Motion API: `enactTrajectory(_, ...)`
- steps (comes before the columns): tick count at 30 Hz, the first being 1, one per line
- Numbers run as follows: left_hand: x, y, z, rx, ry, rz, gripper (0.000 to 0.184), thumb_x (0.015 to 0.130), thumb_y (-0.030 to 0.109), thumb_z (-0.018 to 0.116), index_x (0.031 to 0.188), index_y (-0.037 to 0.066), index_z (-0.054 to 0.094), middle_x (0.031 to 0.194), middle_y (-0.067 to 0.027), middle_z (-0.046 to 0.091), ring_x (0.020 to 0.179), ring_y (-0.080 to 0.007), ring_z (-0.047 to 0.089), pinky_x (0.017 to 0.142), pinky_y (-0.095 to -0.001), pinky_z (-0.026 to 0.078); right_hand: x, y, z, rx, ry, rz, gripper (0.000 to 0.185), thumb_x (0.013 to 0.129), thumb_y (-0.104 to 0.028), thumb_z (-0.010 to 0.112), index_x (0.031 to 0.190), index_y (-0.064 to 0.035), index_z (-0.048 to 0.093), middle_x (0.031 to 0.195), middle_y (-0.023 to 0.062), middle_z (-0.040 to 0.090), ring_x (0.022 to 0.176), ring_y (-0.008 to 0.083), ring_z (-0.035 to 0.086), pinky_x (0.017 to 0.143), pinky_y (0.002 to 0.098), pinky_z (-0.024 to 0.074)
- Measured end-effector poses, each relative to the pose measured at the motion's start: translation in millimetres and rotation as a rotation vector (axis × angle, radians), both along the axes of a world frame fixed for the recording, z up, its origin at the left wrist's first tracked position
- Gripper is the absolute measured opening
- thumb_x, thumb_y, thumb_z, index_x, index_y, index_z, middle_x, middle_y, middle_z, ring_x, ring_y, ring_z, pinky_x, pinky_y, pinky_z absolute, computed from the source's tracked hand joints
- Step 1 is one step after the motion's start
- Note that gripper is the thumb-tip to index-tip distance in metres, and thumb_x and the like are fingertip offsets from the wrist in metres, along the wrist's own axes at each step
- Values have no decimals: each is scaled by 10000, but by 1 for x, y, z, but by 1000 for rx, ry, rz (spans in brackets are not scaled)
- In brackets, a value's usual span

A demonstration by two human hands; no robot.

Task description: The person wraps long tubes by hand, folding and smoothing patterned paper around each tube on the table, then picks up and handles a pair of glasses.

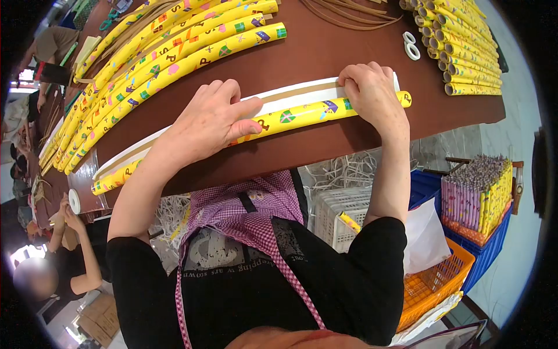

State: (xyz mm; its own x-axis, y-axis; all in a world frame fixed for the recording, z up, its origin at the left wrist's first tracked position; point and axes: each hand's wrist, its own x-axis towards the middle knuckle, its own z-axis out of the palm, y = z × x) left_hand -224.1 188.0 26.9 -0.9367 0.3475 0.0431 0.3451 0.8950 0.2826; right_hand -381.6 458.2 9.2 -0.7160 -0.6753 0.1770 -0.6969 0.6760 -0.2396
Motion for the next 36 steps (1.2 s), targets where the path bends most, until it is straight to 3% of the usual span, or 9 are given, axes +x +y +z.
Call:
enactTrajectory(15,-77,47,-7,-149,7,-216,548,989,583,408,1257,173,654,956,-138,547,933,-292,531,845,-390,441,-1,1,-4,-36,30,18,147,870,-111,582,853,-65,720,850,77,716,887,274,615,873,402,406)
enactTrajectory(27,-96,77,-11,-156,-31,-164,523,1002,544,451,1314,159,618,1020,-163,548,974,-306,523,870,-413,424,-2,4,-5,-40,82,59,81,808,-128,663,824,-70,717,826,79,706,890,271,612,861,396,411)
enactTrajectory(36,-96,77,-11,-142,-37,-164,479,999,546,453,1254,179,625,1010,-160,534,966,-308,515,865,-416,419,-31,41,17,40,-49,24,149,860,-179,601,872,-112,734,836,63,712,914,258,618,899,397,382)
